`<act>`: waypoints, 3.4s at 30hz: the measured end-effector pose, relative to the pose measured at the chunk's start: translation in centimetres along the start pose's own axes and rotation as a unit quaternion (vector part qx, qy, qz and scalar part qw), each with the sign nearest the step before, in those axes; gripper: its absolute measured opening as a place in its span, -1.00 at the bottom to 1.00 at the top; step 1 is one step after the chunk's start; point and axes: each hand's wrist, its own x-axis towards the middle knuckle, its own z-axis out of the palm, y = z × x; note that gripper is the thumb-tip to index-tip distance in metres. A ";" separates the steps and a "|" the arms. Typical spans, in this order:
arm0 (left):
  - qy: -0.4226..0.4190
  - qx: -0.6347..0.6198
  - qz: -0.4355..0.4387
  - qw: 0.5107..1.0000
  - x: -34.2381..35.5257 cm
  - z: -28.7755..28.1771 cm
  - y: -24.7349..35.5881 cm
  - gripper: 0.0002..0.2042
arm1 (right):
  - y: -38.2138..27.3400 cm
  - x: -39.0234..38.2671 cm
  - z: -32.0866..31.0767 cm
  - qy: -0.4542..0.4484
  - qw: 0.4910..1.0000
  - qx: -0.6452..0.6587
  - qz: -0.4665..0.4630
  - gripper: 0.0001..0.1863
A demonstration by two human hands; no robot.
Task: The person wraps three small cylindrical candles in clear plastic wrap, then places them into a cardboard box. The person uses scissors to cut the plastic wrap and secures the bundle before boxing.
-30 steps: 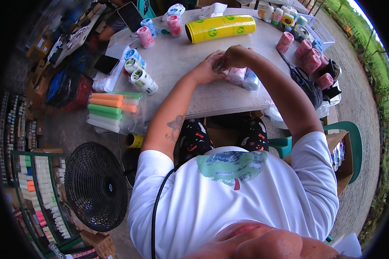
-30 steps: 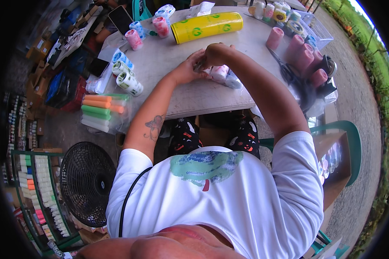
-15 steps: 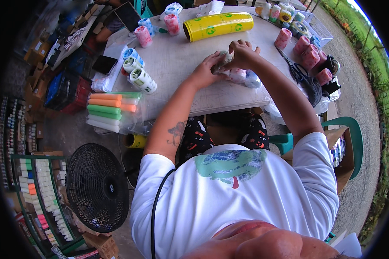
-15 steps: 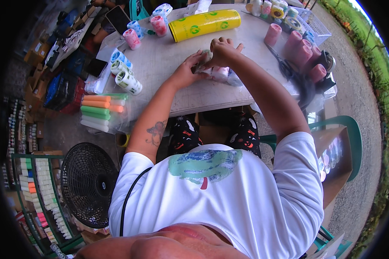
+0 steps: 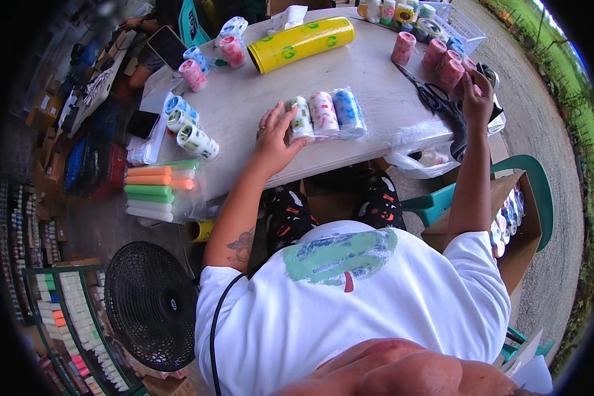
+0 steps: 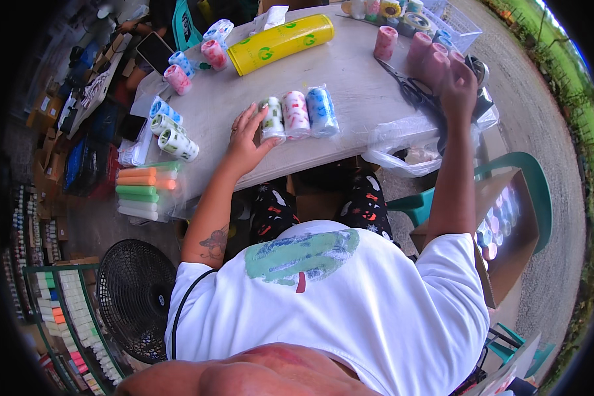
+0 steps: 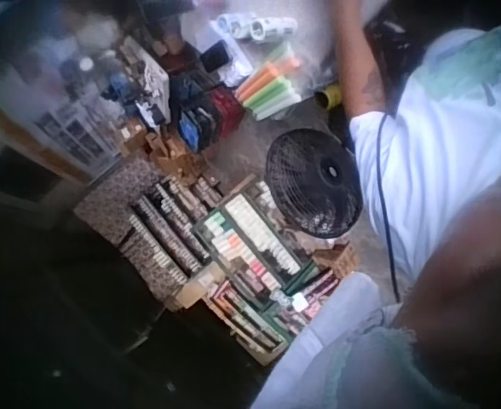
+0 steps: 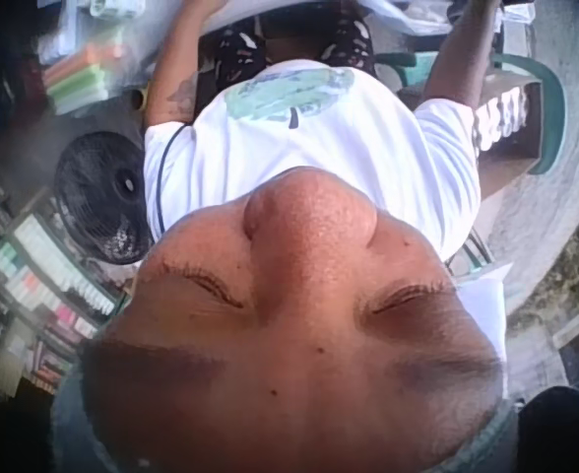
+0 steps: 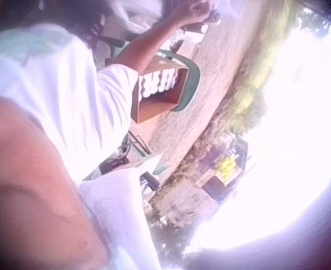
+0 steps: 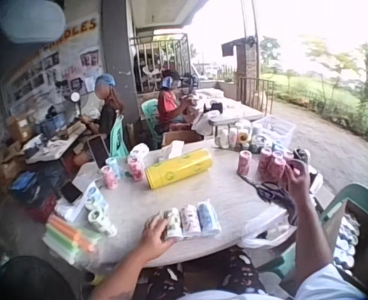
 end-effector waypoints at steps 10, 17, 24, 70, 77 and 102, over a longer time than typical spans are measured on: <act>-0.050 0.153 0.058 0.985 2.4 0.6 5.1 -0.26 | 13.7 4.1 -11.6 -0.096 0.892 0.059 0.437 -0.15; -0.122 0.144 0.068 0.980 4.7 0.5 6.1 -0.20 | 14.4 6.7 -12.7 -0.154 0.884 0.083 0.433 -0.34; -0.135 0.170 0.090 0.972 4.7 0.5 5.6 -0.15 | 14.9 7.9 -14.0 -0.097 0.909 0.114 0.390 -0.42; -0.026 0.005 0.113 0.993 3.4 1.2 3.3 -0.50 | -12.2 -15.7 5.7 -0.298 0.915 -0.087 -0.258 -0.86; -0.027 -0.011 0.103 0.994 3.6 1.2 3.4 -0.52 | -9.1 -13.3 5.4 -0.399 0.913 0.001 -0.088 -0.88; -0.048 -0.009 0.122 0.991 3.5 0.7 3.1 -0.54 | -13.1 -16.2 9.0 -0.313 0.818 -0.184 -0.446 -0.87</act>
